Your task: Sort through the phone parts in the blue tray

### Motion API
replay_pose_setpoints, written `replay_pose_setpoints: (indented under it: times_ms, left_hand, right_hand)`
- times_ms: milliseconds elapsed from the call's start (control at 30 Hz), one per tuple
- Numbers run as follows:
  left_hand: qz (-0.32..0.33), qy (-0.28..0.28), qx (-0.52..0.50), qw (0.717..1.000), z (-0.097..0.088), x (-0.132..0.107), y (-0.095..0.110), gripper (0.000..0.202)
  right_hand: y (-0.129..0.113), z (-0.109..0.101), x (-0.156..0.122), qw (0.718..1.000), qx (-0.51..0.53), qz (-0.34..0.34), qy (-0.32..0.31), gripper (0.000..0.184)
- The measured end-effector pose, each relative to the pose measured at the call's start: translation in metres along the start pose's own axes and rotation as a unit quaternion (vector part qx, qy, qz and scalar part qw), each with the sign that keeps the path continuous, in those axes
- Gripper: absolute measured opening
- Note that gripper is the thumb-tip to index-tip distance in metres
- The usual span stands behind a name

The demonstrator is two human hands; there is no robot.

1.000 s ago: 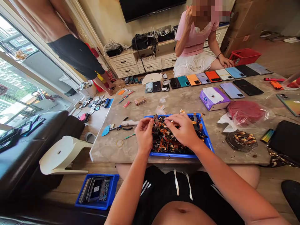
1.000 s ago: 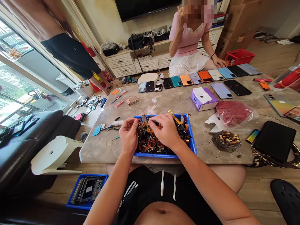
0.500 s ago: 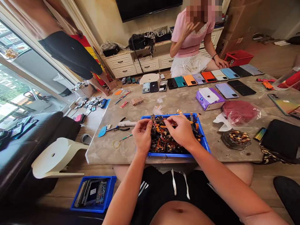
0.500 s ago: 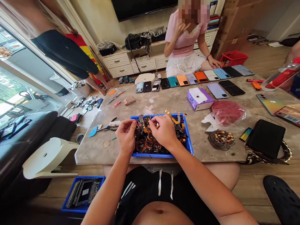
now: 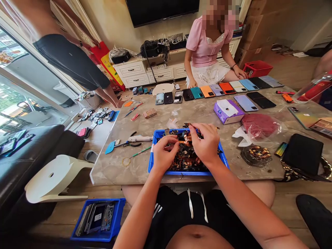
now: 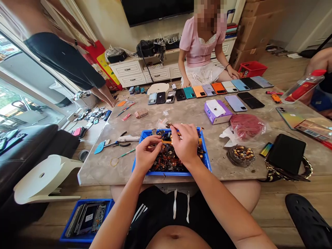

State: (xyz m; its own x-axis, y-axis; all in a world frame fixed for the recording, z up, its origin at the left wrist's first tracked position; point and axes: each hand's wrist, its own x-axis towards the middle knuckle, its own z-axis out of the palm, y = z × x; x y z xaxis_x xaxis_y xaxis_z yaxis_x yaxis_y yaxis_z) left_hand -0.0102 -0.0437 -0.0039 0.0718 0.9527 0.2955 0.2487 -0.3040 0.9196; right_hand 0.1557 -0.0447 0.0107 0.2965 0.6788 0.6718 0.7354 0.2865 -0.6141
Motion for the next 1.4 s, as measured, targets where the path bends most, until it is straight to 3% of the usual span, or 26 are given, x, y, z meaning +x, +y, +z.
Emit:
replay_pose_setpoints:
  times_ms: [133,333,467,567,733,900,1000,1100,1233,1267,1333,1400]
  left_hand:
    - [-0.008,0.017,-0.001,1.0,0.0,0.0,0.003,0.018]
    - [-0.026,0.055,-0.003,0.998,0.002,0.002,0.002,0.039]
    - [-0.018,0.064,-0.012,0.998,0.001,0.001,-0.005,0.025]
    - [0.023,0.083,0.002,0.996,0.001,-0.002,-0.007,0.021]
    - [0.096,0.066,0.031,0.993,-0.002,-0.004,-0.005,0.014]
    - [0.068,0.084,0.004,0.994,-0.003,-0.003,-0.01,0.016]
    - [0.04,0.119,-0.006,0.992,-0.001,-0.001,-0.011,0.02]
    - [0.019,0.15,-0.003,0.989,0.0,0.001,-0.007,0.024]
    - [-0.007,0.152,-0.007,0.988,-0.001,0.004,-0.001,0.025]
    - [-0.012,0.147,-0.006,0.989,-0.001,0.005,-0.001,0.024]
    - [-0.017,0.134,-0.004,0.991,-0.001,0.006,-0.002,0.023]
    - [-0.02,0.122,0.006,0.992,0.0,0.006,-0.005,0.024]
  right_hand:
    - [0.0,-0.001,0.001,1.0,0.014,0.024,0.007,0.023]
    - [-0.002,0.0,-0.002,0.998,0.04,-0.028,-0.03,0.022]
    - [-0.004,0.001,-0.004,0.997,0.038,-0.054,-0.039,0.023]
    - [-0.006,0.0,-0.004,0.998,0.032,-0.052,-0.021,0.024]
    - [-0.007,-0.004,-0.004,1.0,-0.007,-0.007,0.029,0.026]
    - [0.004,-0.008,0.006,0.988,0.018,0.091,0.122,0.026]
    - [0.006,-0.009,0.009,0.975,0.106,0.155,0.12,0.024]
    - [0.003,-0.015,0.009,0.973,0.143,0.173,0.056,0.021]
    - [-0.004,-0.027,0.003,0.986,0.121,0.108,-0.041,0.018]
    - [-0.007,-0.029,0.0,0.987,0.112,0.08,-0.086,0.016]
    - [-0.015,-0.029,-0.009,0.968,0.086,0.022,-0.236,0.013]
    - [-0.025,-0.025,-0.019,0.915,0.029,-0.015,-0.403,0.015]
